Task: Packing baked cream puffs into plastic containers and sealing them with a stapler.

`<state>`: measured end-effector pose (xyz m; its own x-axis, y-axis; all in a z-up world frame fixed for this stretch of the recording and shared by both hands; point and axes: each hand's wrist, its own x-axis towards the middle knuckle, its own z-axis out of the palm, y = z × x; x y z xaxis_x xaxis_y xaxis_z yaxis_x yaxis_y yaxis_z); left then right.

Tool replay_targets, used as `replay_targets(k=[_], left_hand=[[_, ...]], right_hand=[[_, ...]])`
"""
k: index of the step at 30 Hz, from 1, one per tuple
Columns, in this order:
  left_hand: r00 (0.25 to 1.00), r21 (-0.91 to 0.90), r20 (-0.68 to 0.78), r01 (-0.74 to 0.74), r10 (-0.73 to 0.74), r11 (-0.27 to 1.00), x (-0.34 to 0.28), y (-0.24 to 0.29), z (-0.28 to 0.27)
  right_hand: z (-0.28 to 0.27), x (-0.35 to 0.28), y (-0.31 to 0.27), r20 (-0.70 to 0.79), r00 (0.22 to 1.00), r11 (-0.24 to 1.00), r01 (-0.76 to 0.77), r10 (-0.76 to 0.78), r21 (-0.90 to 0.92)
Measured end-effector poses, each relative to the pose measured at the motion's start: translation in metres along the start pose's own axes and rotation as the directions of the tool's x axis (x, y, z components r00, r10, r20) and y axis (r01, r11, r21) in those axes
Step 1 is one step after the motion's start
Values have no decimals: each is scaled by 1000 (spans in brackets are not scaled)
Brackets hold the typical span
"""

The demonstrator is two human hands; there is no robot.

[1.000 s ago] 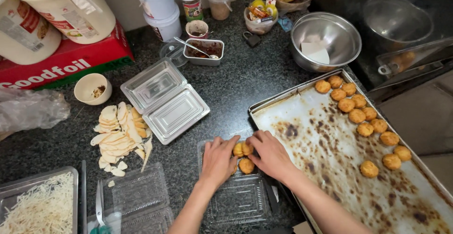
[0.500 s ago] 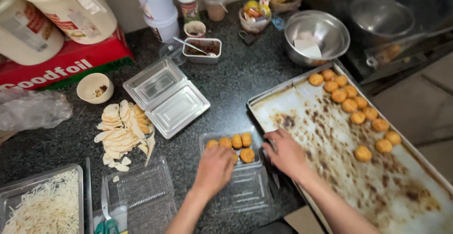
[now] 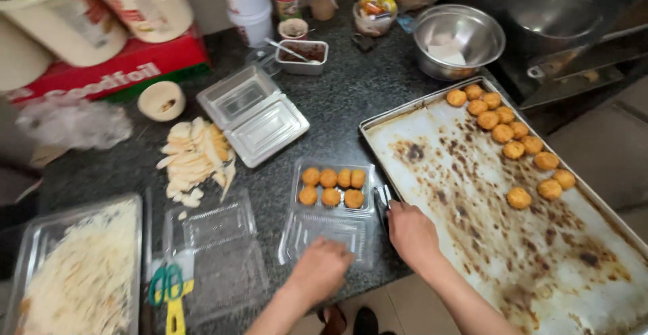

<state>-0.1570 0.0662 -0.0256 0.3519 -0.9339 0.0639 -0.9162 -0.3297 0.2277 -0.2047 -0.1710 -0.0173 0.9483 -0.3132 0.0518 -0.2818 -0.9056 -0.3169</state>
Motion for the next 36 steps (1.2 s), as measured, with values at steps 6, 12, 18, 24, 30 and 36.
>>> replay_targets(k=[6, 12, 18, 24, 30, 36], left_hand=[[981, 171, -85, 186, -174, 967, -55, -15, -70], [895, 413, -218, 446, -390, 794, -77, -21, -112], [580, -290, -508, 581, -637, 760, -38, 5, -73], [593, -474, -222, 628, -774, 617, -15, 10, 2], [664, -149, -395, 636, -635, 757, -21, -1, 28], [744, -38, -338, 601, -577, 798, -14, 11, 31]], right_hand=[[49, -10, 5, -66, 994, 944, 58, -84, -324], [65, -13, 8, 29, 998, 922, 61, -54, -382], [51, -1, 37, 389, 873, 735, -468, 295, 490], [-9, -34, 24, 739, 665, -536, -585, 113, 608], [-11, -71, 25, 658, 729, -440, -536, 190, 720], [-14, -106, 26, 688, 669, -335, -604, 279, 723]])
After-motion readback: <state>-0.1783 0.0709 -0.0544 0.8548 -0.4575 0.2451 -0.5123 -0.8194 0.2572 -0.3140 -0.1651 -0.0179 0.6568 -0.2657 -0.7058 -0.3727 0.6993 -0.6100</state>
